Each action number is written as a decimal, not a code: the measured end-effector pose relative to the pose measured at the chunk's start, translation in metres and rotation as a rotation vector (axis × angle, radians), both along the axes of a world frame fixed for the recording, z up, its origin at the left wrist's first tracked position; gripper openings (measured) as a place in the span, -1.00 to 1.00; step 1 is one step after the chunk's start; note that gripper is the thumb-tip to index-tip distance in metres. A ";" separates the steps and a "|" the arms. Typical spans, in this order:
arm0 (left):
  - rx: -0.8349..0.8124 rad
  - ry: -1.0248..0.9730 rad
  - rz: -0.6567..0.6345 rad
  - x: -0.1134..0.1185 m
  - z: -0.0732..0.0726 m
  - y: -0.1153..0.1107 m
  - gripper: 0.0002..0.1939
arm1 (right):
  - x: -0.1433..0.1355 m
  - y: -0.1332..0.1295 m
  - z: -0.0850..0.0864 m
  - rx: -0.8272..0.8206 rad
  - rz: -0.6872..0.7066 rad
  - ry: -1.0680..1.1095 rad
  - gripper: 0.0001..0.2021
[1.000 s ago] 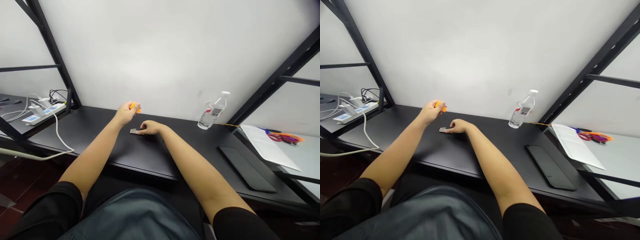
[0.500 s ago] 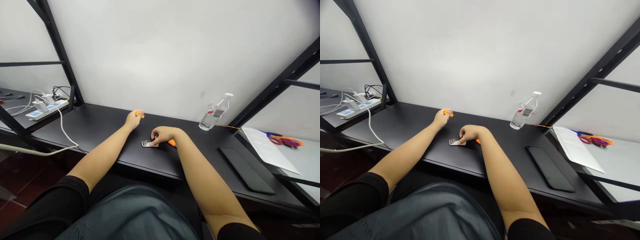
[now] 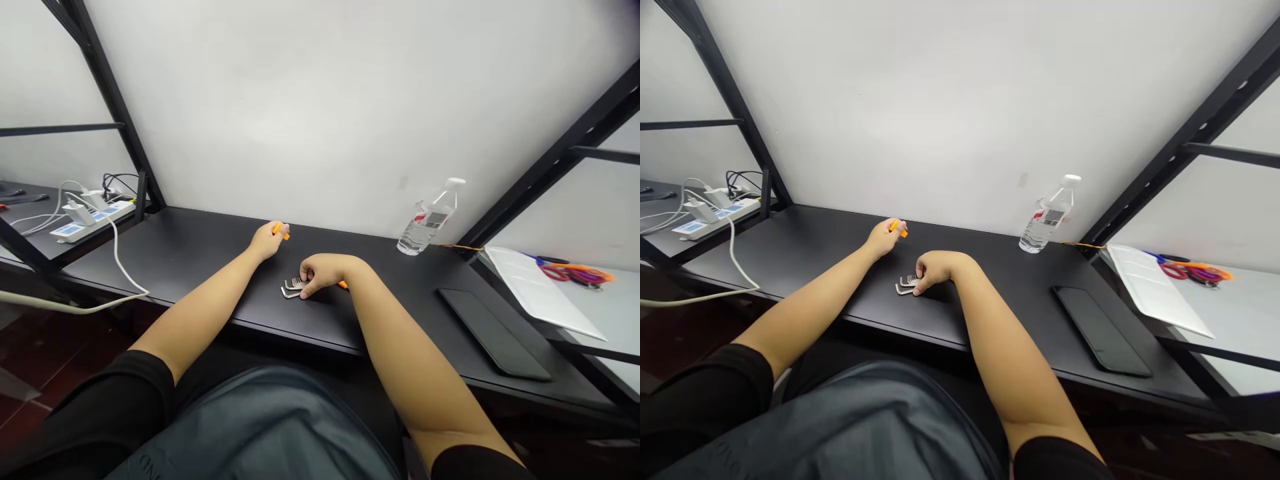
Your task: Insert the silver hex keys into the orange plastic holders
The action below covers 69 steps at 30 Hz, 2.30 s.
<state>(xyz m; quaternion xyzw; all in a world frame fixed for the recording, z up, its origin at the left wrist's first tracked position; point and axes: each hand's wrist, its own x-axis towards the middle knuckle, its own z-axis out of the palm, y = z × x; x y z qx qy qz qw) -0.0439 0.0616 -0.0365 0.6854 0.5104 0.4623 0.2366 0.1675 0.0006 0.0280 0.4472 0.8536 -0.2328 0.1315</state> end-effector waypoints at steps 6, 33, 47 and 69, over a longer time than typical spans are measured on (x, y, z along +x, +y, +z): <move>0.007 0.018 -0.015 0.000 0.000 -0.001 -0.57 | -0.007 -0.004 -0.003 -0.011 0.061 0.043 -0.59; -0.036 -0.025 -0.111 -0.001 -0.003 0.002 -0.61 | -0.017 -0.012 -0.003 -0.043 0.074 0.049 -0.87; 0.007 -0.023 -0.347 0.004 0.009 -0.012 -0.61 | 0.016 0.002 0.005 0.429 -0.202 0.893 -0.76; 0.033 -0.017 -0.307 0.006 0.016 -0.019 -0.64 | 0.012 0.011 -0.005 0.550 -0.287 0.906 -0.72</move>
